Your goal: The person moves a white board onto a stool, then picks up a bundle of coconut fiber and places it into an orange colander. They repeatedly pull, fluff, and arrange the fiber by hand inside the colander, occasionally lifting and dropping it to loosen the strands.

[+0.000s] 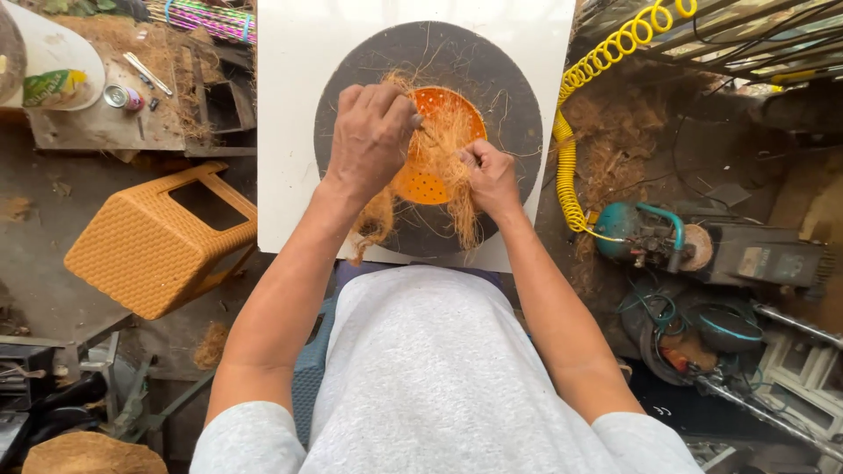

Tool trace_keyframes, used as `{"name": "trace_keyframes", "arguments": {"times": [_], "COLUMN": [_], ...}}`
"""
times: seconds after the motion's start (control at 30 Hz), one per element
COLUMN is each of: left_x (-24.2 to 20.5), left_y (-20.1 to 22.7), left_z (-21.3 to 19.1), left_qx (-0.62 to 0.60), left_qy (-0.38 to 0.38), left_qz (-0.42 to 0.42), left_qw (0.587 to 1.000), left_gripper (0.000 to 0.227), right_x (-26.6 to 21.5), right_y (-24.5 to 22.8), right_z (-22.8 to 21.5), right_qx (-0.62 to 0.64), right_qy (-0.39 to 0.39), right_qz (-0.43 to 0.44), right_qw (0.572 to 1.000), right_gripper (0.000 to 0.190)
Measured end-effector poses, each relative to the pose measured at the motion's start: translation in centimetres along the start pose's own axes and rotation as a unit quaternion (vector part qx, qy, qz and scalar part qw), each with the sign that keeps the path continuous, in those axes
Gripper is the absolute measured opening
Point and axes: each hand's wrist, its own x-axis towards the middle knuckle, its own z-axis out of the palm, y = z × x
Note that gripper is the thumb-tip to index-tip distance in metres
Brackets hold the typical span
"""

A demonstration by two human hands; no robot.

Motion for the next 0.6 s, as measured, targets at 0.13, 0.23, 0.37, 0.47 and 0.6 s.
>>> {"name": "trace_keyframes", "arguments": {"times": [0.13, 0.23, 0.37, 0.47, 0.6], "left_x": [0.5, 1.8, 5.2, 6.5, 6.7], "left_y": [-0.1, 0.1, 0.1, -0.3, 0.8], "left_z": [-0.6, -2.9, -9.1, -10.8, -10.8], "left_qx": [-0.048, -0.080, -0.154, -0.142, -0.215], "left_qy": [0.030, 0.126, 0.201, 0.181, 0.139], "left_qz": [-0.060, -0.086, -0.072, -0.040, -0.046], "left_qw": [0.997, 0.985, 0.965, 0.972, 0.966], "left_gripper": [0.008, 0.022, 0.027, 0.024, 0.023], "right_x": [0.3, -0.2, -0.8, -0.5, 0.2], "right_y": [0.2, 2.4, 2.3, -0.5, -6.3], "right_z": [1.7, 2.8, 3.5, 2.8, -0.9], "right_qx": [-0.002, -0.119, -0.292, -0.233, -0.081], "right_qy": [-0.041, -0.070, -0.098, -0.090, 0.093], "right_qz": [0.008, -0.008, -0.029, -0.033, -0.126], "right_qw": [0.999, 0.990, 0.951, 0.968, 0.984], "right_gripper": [0.021, 0.033, 0.030, 0.032, 0.023]}}
